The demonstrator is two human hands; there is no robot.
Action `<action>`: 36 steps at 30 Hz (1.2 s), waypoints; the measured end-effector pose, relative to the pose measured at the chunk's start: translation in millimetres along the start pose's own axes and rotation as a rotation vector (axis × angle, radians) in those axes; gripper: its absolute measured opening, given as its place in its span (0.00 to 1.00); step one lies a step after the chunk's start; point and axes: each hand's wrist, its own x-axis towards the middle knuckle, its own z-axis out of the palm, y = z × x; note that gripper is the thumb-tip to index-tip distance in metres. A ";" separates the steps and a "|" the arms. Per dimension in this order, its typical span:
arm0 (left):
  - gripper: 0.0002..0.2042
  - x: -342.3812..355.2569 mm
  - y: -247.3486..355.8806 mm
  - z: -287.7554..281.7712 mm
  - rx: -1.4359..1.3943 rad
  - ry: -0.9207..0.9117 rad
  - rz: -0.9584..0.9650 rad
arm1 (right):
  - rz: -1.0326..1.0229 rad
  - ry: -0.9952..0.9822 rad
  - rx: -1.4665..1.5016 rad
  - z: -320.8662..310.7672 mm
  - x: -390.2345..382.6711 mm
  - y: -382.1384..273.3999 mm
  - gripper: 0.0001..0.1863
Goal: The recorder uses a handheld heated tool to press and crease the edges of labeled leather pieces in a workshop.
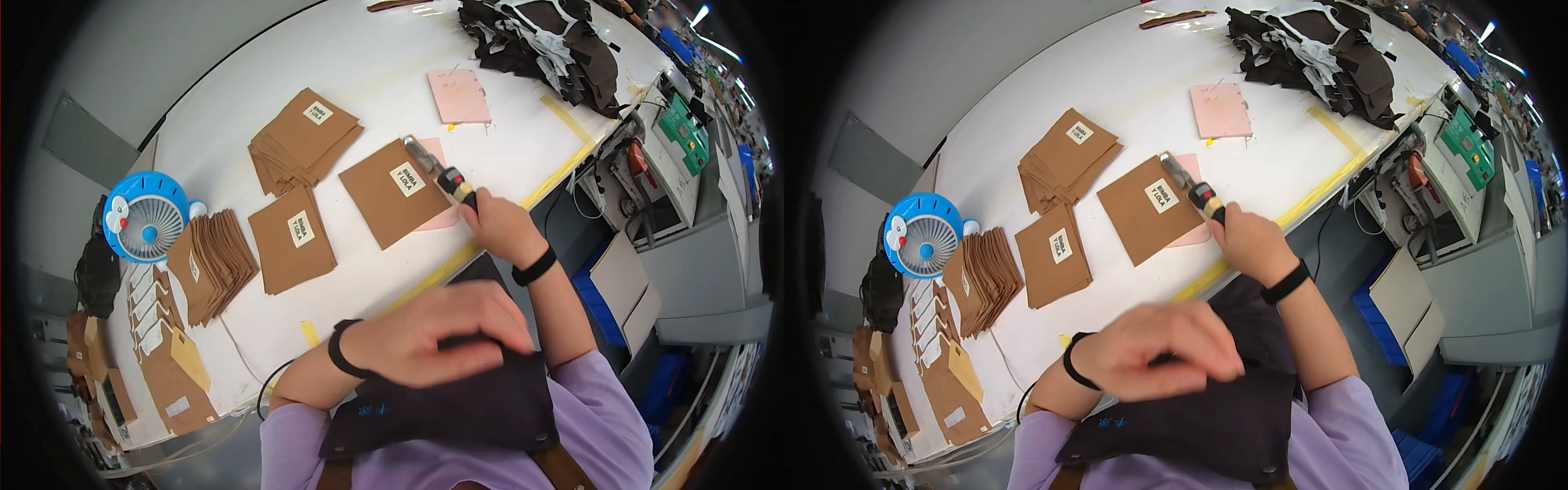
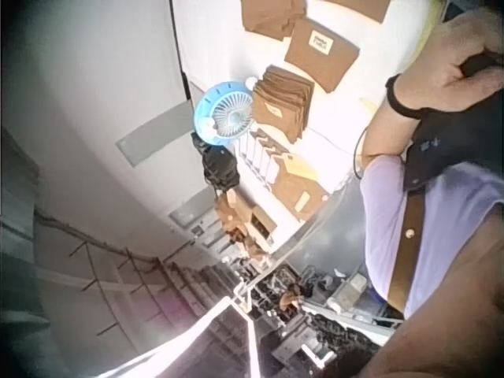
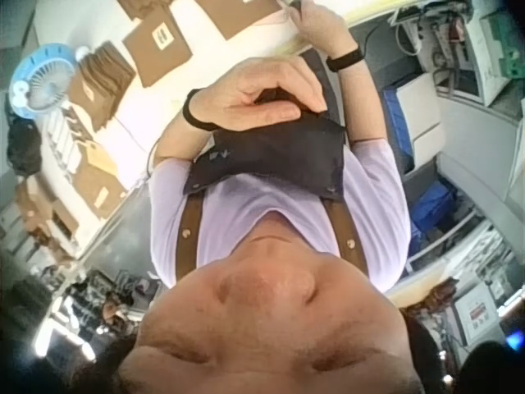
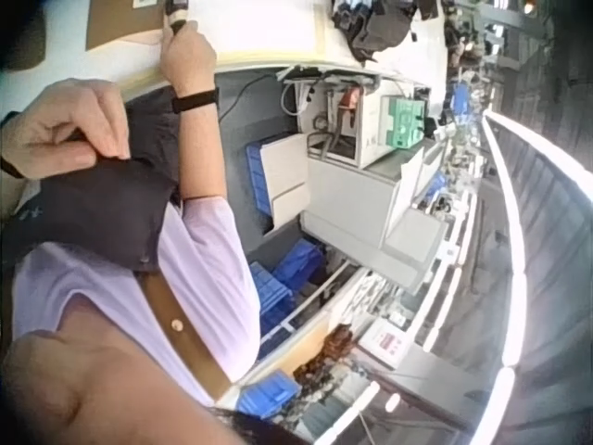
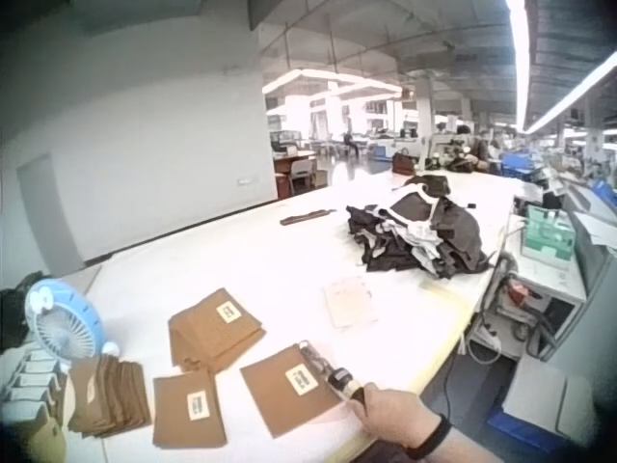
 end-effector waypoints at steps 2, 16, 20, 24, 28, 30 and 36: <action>0.11 11.1 14.6 22.5 -0.384 -0.141 0.215 | 0.005 0.008 0.017 4.3 16.5 0.2 0.21; 0.12 -1.6 19.2 50.1 -0.854 -0.232 0.432 | -0.001 0.002 -0.049 4.8 16.9 -0.2 0.21; 0.12 1.4 26.4 32.0 -0.279 -0.101 0.321 | 0.006 0.019 -0.033 7.3 32.0 -5.5 0.21; 0.25 -30.5 -13.6 8.1 1.274 0.240 -0.362 | -0.023 0.014 -0.068 7.5 -6.6 -1.0 0.20; 0.28 -87.4 -72.2 -5.2 1.283 0.326 -0.666 | 0.014 -0.027 -0.068 1.6 -19.3 -3.5 0.20; 0.28 -92.6 -78.0 -4.0 1.296 0.375 -0.753 | -0.038 0.010 -0.063 4.5 -7.8 -2.4 0.20; 0.28 -93.0 -77.4 -3.7 1.320 0.290 -0.754 | -0.038 0.019 -0.069 6.5 19.6 -5.2 0.20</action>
